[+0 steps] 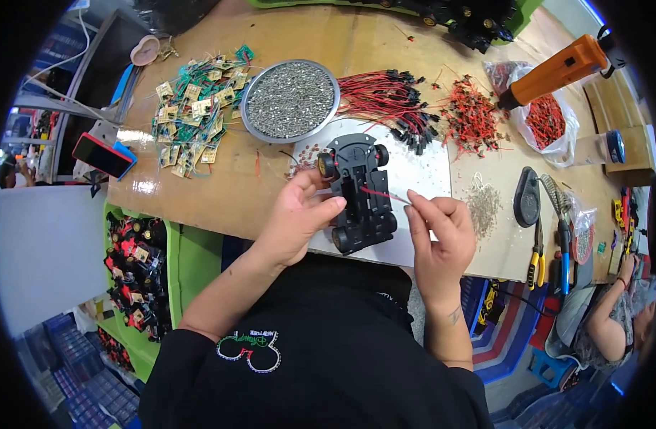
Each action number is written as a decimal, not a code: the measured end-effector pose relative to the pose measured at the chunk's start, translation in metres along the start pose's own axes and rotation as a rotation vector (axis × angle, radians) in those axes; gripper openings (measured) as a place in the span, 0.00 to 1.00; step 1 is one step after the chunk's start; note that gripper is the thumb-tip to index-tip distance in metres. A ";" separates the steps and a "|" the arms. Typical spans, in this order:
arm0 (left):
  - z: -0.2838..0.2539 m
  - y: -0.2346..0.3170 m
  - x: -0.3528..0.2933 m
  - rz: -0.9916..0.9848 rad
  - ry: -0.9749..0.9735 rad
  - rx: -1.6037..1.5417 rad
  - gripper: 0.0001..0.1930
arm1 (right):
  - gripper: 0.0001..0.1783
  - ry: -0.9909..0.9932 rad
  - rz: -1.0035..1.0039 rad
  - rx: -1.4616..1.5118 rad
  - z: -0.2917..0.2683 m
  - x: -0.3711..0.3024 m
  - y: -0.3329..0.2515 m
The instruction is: Soldering electronic components and using an electric screwdriver to assemble a toy car chassis.
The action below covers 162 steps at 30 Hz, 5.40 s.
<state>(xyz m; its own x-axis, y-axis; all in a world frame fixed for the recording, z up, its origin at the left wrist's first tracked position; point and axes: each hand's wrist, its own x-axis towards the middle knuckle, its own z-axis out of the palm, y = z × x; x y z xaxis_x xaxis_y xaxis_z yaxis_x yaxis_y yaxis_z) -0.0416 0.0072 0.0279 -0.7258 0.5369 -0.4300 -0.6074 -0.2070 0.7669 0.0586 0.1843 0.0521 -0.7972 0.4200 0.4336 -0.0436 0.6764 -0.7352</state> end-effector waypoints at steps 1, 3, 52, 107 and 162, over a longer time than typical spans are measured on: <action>0.001 0.002 -0.001 -0.021 0.011 -0.013 0.23 | 0.14 -0.020 -0.052 -0.016 0.002 0.001 -0.003; 0.001 0.001 -0.003 -0.006 0.013 -0.033 0.23 | 0.15 -0.051 -0.098 -0.024 0.009 -0.002 -0.003; -0.011 0.000 -0.011 0.020 -0.050 -0.083 0.27 | 0.13 -0.104 -0.332 -0.081 0.040 -0.006 -0.015; 0.047 0.033 0.004 0.336 -0.219 0.358 0.17 | 0.09 -0.254 0.145 0.308 0.011 0.002 0.008; 0.027 -0.011 0.052 0.335 -0.075 0.660 0.10 | 0.08 -0.046 0.180 -0.625 -0.044 0.069 0.131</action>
<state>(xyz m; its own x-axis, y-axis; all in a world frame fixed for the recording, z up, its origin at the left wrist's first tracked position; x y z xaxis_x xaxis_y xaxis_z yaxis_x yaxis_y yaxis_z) -0.0635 0.0596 0.0105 -0.7997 0.5906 -0.1076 -0.0206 0.1521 0.9881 0.0244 0.3285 0.0083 -0.7846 0.5430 0.2992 0.4409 0.8280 -0.3466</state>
